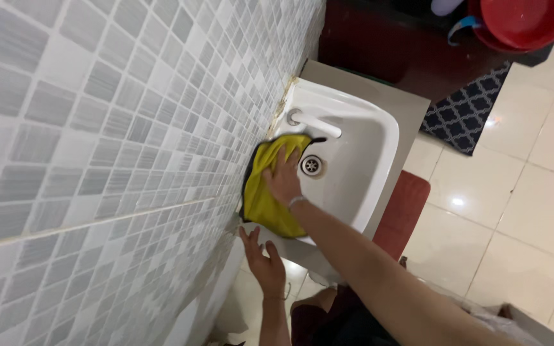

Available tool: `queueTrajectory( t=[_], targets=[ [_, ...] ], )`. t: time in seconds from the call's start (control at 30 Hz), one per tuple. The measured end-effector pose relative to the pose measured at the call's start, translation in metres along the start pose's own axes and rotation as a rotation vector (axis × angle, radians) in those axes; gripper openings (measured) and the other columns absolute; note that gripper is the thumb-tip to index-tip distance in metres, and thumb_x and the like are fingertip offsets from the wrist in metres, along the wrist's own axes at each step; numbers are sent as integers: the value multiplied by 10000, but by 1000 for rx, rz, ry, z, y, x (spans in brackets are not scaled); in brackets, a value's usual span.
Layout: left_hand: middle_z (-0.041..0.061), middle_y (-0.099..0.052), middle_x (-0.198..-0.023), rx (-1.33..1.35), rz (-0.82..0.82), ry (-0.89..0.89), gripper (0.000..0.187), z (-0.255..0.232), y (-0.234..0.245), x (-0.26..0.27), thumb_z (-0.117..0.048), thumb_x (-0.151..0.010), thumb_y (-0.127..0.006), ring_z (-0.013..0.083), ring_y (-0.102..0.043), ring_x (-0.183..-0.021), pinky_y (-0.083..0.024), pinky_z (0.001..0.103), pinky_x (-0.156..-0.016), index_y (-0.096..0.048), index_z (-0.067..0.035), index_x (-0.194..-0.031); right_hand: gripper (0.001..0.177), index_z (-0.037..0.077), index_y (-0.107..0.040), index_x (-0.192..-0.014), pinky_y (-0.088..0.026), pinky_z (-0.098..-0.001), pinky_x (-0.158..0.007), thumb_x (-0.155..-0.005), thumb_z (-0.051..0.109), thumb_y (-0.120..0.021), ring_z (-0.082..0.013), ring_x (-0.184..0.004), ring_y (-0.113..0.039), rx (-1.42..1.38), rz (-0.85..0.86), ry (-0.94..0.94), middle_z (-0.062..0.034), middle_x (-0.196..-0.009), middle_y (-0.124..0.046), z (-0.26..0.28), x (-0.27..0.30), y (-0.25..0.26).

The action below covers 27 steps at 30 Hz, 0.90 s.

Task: The person cleans the edges and basin of a small white sink by hand with a yellow cloth.

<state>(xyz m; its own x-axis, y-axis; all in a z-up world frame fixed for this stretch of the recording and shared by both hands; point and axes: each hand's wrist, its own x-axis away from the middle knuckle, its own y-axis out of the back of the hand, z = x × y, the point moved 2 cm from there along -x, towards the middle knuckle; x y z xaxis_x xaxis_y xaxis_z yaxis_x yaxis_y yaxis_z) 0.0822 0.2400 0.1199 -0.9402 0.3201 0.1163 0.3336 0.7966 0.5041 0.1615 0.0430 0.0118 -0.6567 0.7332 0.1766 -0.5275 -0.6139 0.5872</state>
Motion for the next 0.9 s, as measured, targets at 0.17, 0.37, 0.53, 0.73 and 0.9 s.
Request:
queueTrajectory(
  t=[0.17,0.37,0.53,0.73,0.9],
  targets=[
    [185,-536,-1497,-18,60,54,683,-7,2,12,-66,-964,-497,344,-573,-1270,-518,431,-1008,-245,-39,-1598,783,-29,-149,-1624,-311,-548,-1201,-1010,269,-533,-632,-1466,-187,-71,-196,-68,-510,-1569,-82,7,-25,0],
    [215,-428,-1611,48,62,-185,374,-4,24,16,-72,-970,-482,332,-626,-1268,-564,395,-904,-597,28,-1312,673,90,-304,-1555,-433,-565,-1089,-989,331,-574,-596,-1388,-321,185,93,42,-484,-1582,-137,40,73,21],
    [186,-468,-1592,62,121,-360,360,-3,41,11,-66,-960,-492,326,-614,-1291,-560,366,-885,-642,16,-1278,543,316,-410,-1509,-460,-597,-1030,-998,424,-556,-443,-1409,-408,516,233,94,-227,-1577,-343,60,151,56],
    [169,-543,-1482,14,167,-617,308,-4,39,22,-41,-1007,-524,360,-592,-1277,-527,404,-948,-663,-6,-1280,605,310,-397,-1545,-319,-560,-1147,-974,444,-546,-343,-1441,-380,569,71,101,-145,-1554,-386,2,244,89],
    [152,-539,-1453,123,350,-529,308,-11,17,37,-49,-985,-500,299,-647,-1167,-543,396,-907,-643,-8,-1254,580,240,-387,-1541,-238,-576,-1166,-999,435,-453,-269,-1516,-312,749,-194,108,-47,-1650,-306,-55,298,106]
  ],
)
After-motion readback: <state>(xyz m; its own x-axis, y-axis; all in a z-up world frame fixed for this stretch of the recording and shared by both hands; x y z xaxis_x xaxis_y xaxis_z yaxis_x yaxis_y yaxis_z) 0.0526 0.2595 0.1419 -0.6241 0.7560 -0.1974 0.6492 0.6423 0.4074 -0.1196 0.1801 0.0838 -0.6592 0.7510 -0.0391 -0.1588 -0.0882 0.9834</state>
